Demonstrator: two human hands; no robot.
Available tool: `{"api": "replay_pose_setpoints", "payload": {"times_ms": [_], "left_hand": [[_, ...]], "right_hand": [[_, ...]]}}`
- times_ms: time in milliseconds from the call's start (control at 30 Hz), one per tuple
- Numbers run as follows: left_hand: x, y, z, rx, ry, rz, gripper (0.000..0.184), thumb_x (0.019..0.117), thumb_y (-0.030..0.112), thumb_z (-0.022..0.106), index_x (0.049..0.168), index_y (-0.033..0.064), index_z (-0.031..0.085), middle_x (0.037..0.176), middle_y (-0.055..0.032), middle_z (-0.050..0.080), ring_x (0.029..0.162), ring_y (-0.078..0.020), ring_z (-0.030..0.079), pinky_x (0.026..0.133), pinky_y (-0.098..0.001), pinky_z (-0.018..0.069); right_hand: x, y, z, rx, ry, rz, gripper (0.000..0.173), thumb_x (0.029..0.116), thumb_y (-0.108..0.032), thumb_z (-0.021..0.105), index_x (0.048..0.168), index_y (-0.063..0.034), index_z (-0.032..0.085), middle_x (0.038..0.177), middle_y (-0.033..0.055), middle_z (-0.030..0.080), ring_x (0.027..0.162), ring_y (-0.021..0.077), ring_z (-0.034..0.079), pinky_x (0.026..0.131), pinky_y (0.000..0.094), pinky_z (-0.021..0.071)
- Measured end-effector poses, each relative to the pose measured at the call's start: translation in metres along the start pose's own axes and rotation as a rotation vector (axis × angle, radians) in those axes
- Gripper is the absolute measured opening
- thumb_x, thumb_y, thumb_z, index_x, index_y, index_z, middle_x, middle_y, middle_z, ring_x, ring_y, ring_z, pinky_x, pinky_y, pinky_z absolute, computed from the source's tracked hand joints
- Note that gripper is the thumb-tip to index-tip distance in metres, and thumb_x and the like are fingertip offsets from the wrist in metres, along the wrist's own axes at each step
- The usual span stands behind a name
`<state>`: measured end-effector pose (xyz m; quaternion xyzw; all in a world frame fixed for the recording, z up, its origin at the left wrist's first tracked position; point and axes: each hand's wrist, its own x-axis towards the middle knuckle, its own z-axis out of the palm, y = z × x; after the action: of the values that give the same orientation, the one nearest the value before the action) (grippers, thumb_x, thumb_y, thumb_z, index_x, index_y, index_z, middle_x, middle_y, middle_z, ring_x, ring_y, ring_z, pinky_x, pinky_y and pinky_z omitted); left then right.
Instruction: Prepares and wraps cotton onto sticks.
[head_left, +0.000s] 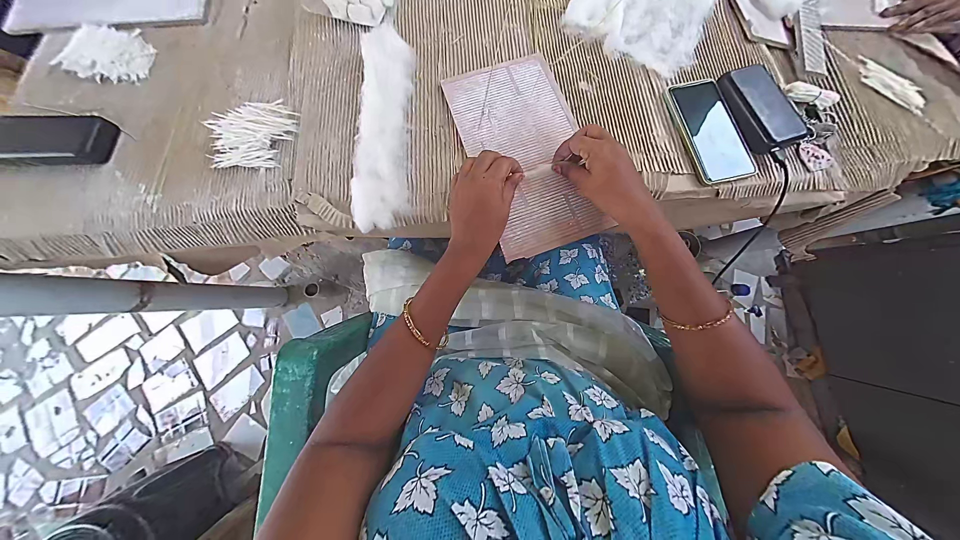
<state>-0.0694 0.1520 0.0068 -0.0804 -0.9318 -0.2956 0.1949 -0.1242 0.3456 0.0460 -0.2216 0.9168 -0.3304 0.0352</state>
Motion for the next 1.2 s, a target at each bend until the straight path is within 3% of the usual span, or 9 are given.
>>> {"api": "replay_pose_setpoints", "payload": {"times_ms": [100,167,267,600,733,933,1067,1200], "left_hand": [[-0.001,0.000,0.000,-0.012,0.000,-0.015,0.018,0.1026,0.019,0.063,0.107,0.0066,0.076,0.112,-0.0134,0.072,0.107,-0.0336,0.067,0.090,-0.0491,0.0519],[0.000,0.002,-0.003,-0.013,-0.031,-0.017,0.024,0.1014,0.023,0.066,0.117,0.0083,0.075,0.115,-0.0131,0.072,0.109,-0.0349,0.066,0.090,-0.0517,0.0512],[0.004,0.009,-0.007,-0.014,-0.112,-0.020,0.030,0.1003,0.027,0.068,0.125,0.0099,0.072,0.120,-0.0125,0.071,0.114,-0.0353,0.064,0.093,-0.0534,0.0493],[0.011,0.015,0.001,0.003,-0.119,0.004,0.017,0.1012,0.020,0.065,0.104,0.0066,0.076,0.114,-0.0131,0.071,0.106,-0.0337,0.065,0.089,-0.0503,0.0493],[0.010,0.016,0.002,0.009,-0.115,-0.003,0.015,0.1008,0.018,0.065,0.103,0.0070,0.076,0.114,-0.0129,0.071,0.106,-0.0337,0.065,0.088,-0.0504,0.0497],[0.010,0.015,0.003,0.007,-0.103,-0.004,0.017,0.1018,0.019,0.064,0.104,0.0070,0.076,0.115,-0.0131,0.071,0.106,-0.0333,0.066,0.090,-0.0501,0.0498],[0.009,0.012,0.003,-0.042,-0.069,0.000,0.026,0.1059,0.022,0.057,0.107,0.0052,0.077,0.115,-0.0140,0.072,0.106,-0.0327,0.066,0.091,-0.0485,0.0496],[0.011,0.006,-0.006,-0.255,-0.075,-0.089,0.035,0.1097,0.024,0.047,0.111,0.0009,0.074,0.112,-0.0152,0.071,0.105,-0.0251,0.066,0.095,-0.0418,0.0498]], "right_hand": [[0.000,0.002,-0.005,0.008,-0.010,0.022,0.014,0.0990,-0.012,0.066,0.106,-0.0021,0.073,0.116,0.0164,0.062,0.098,0.0219,0.063,0.087,0.0353,0.0530],[0.000,0.002,-0.004,0.021,-0.017,0.009,0.014,0.0984,-0.013,0.067,0.105,-0.0035,0.074,0.116,0.0157,0.062,0.098,0.0212,0.064,0.088,0.0352,0.0536],[0.001,0.003,0.000,0.019,-0.010,-0.026,0.013,0.0975,-0.013,0.068,0.105,-0.0050,0.075,0.116,0.0161,0.063,0.102,0.0247,0.064,0.091,0.0403,0.0531],[-0.001,-0.001,0.002,-0.013,-0.017,-0.044,0.013,0.0970,-0.012,0.068,0.105,-0.0054,0.076,0.116,0.0177,0.063,0.110,0.0307,0.061,0.095,0.0461,0.0496],[-0.001,-0.002,-0.002,0.002,-0.019,-0.015,0.013,0.0982,-0.011,0.067,0.104,-0.0031,0.074,0.116,0.0178,0.063,0.102,0.0257,0.065,0.090,0.0393,0.0540],[-0.002,-0.002,-0.007,-0.003,-0.018,0.018,0.013,0.0987,-0.012,0.066,0.104,-0.0031,0.075,0.115,0.0172,0.063,0.102,0.0246,0.063,0.090,0.0387,0.0519],[-0.002,-0.001,-0.011,0.018,-0.006,0.031,0.019,0.1021,-0.012,0.060,0.108,-0.0031,0.076,0.116,0.0173,0.066,0.109,0.0257,0.063,0.096,0.0395,0.0495],[-0.001,-0.003,-0.018,0.054,-0.021,0.130,0.021,0.1048,-0.011,0.055,0.115,-0.0054,0.072,0.123,0.0168,0.064,0.106,0.0230,0.063,0.093,0.0386,0.0511]]}}
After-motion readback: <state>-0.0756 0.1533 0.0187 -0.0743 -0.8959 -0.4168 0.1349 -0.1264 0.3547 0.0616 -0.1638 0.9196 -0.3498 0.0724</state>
